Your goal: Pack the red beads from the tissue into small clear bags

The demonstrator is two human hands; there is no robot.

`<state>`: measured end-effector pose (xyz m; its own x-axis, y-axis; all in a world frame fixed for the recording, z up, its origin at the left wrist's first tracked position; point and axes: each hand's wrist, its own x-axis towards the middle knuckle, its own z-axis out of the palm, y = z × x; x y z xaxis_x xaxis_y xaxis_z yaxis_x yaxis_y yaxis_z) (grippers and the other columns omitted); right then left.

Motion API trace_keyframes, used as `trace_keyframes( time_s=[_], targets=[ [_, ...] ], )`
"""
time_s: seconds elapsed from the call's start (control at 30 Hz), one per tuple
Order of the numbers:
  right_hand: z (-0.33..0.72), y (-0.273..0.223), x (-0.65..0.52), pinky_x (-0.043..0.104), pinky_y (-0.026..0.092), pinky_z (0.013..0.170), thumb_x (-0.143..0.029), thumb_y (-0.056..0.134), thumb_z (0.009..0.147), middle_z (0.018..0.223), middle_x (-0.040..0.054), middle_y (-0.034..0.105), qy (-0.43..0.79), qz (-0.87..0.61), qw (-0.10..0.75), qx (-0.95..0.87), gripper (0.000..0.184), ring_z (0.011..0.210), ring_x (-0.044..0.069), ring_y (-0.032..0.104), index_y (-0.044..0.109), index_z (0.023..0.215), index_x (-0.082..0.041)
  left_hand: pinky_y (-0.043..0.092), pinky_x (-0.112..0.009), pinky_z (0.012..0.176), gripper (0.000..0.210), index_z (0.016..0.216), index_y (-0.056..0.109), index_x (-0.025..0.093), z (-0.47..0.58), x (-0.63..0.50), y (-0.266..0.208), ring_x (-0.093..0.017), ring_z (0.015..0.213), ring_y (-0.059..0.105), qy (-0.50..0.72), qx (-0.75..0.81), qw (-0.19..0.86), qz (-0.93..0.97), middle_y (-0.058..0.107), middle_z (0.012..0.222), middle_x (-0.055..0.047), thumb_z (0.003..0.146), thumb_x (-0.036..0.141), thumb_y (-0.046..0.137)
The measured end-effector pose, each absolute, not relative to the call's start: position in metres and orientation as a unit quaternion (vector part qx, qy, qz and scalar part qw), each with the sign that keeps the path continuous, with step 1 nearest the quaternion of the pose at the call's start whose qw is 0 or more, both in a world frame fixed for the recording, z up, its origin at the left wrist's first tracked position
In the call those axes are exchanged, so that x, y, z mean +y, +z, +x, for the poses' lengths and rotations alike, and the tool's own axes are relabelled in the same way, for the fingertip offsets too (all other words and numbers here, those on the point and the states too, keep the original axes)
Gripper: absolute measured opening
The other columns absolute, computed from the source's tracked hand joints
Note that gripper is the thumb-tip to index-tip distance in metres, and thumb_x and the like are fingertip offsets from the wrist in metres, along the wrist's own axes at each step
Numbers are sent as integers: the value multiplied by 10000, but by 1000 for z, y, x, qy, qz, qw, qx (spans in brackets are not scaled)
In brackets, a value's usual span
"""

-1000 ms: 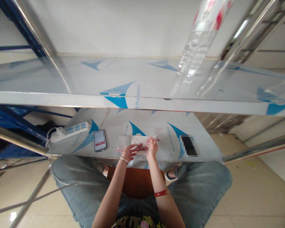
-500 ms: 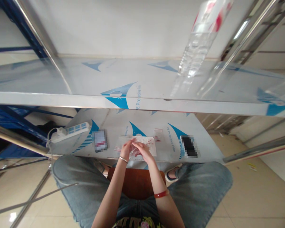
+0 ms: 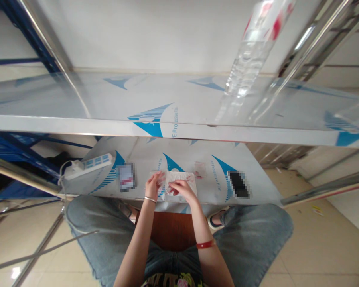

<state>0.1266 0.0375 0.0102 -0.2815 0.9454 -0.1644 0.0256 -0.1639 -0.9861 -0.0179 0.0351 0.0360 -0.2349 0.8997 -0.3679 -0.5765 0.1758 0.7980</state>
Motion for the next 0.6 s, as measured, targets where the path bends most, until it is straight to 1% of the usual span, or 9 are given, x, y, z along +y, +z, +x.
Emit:
trace_keyframes(
  time_s=[0.13, 0.2, 0.3, 0.37, 0.43, 0.53, 0.6],
  targets=[
    [127, 14, 35, 179, 386, 448, -486, 650, 693, 543, -3, 593, 618, -442, 365, -537, 344, 466, 88, 518, 631, 647, -146, 366, -179, 478, 290, 793, 676, 133, -20, 35, 34, -119, 601, 622, 602, 511, 588, 179, 709, 839, -80, 580, 311, 763],
    [127, 16, 33, 177, 349, 422, -507, 640, 702, 500, -19, 551, 627, -437, 347, -543, 369, 428, 78, 474, 604, 609, -151, 353, -178, 473, 295, 776, 681, 133, -21, 35, 33, -111, 588, 613, 605, 522, 575, 180, 707, 819, -71, 567, 322, 770],
    [126, 20, 32, 185, 290, 393, -533, 612, 722, 438, -39, 484, 628, -436, 335, -551, 416, 378, 68, 406, 552, 546, -161, 353, -182, 482, 310, 801, 685, 149, -22, 36, 33, -123, 623, 623, 602, 530, 566, 190, 707, 835, -66, 584, 357, 759],
    [126, 23, 32, 194, 283, 404, -531, 597, 737, 418, -46, 455, 614, -438, 362, -547, 432, 378, 70, 395, 519, 513, -170, 360, -191, 490, 303, 781, 684, 147, -22, 36, 35, -127, 611, 618, 589, 541, 562, 211, 706, 800, -71, 611, 392, 739],
    [125, 27, 32, 201, 293, 426, -521, 579, 754, 404, -50, 425, 595, -444, 408, -532, 446, 389, 75, 395, 489, 486, -177, 354, -201, 483, 308, 688, 673, 132, -19, 36, 37, -121, 545, 588, 567, 556, 552, 254, 686, 676, -69, 634, 432, 717],
    [124, 34, 33, 209, 292, 444, -500, 572, 761, 399, -57, 386, 577, -447, 466, -500, 453, 399, 76, 382, 453, 460, -183, 325, -211, 458, 400, 516, 604, 134, -14, 35, 39, -106, 445, 510, 524, 568, 526, 355, 576, 459, -28, 649, 504, 683],
    [123, 38, 33, 215, 276, 438, -496, 583, 747, 406, -58, 376, 572, -449, 492, -478, 452, 398, 74, 360, 436, 453, -185, 317, -214, 456, 478, 453, 550, 143, -11, 35, 38, -94, 413, 464, 498, 562, 512, 418, 513, 398, -4, 667, 563, 635]
  ],
)
